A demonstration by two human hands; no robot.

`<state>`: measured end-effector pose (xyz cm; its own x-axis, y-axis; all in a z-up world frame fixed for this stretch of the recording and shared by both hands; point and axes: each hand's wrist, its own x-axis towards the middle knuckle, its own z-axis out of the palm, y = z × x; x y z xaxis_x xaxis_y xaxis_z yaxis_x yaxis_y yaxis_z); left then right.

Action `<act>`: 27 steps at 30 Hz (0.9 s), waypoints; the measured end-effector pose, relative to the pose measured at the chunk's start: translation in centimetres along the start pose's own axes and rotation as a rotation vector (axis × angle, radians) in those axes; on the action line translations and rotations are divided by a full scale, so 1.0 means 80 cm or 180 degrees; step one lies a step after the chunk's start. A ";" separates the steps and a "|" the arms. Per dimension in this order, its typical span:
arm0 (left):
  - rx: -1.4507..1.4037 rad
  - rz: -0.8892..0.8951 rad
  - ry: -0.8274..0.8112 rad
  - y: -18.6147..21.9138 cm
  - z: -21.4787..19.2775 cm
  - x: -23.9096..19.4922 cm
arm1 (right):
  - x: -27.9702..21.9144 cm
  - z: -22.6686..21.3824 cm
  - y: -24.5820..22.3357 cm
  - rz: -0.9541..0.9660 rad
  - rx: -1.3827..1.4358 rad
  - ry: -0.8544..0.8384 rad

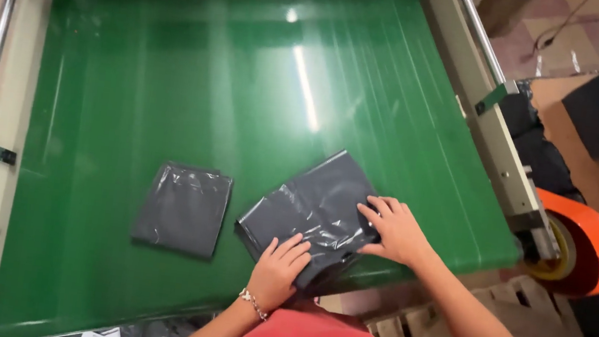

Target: Folding black plastic bags and placing them into clear plastic packaging sleeves at a factory workstation.

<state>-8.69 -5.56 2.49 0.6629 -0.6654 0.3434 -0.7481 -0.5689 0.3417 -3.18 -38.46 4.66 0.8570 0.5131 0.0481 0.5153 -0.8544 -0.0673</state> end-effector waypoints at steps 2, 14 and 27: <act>-0.0019 -0.0073 -0.0043 0.011 -0.009 0.003 | 0.004 -0.002 0.009 -0.0131 -0.0066 -0.0121; 0.0102 -0.0490 0.0107 0.022 0.005 0.002 | 0.050 -0.014 0.054 -0.1271 0.0098 0.0007; -0.1875 -0.2544 0.1128 -0.065 -0.053 0.033 | 0.077 -0.073 0.084 -0.0095 0.2078 0.0158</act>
<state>-2.95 -2.33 5.31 0.9989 0.0331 0.0342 -0.0186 -0.3916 0.9199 5.53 -41.51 10.30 0.8490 0.5180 0.1041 0.4502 -0.6062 -0.6556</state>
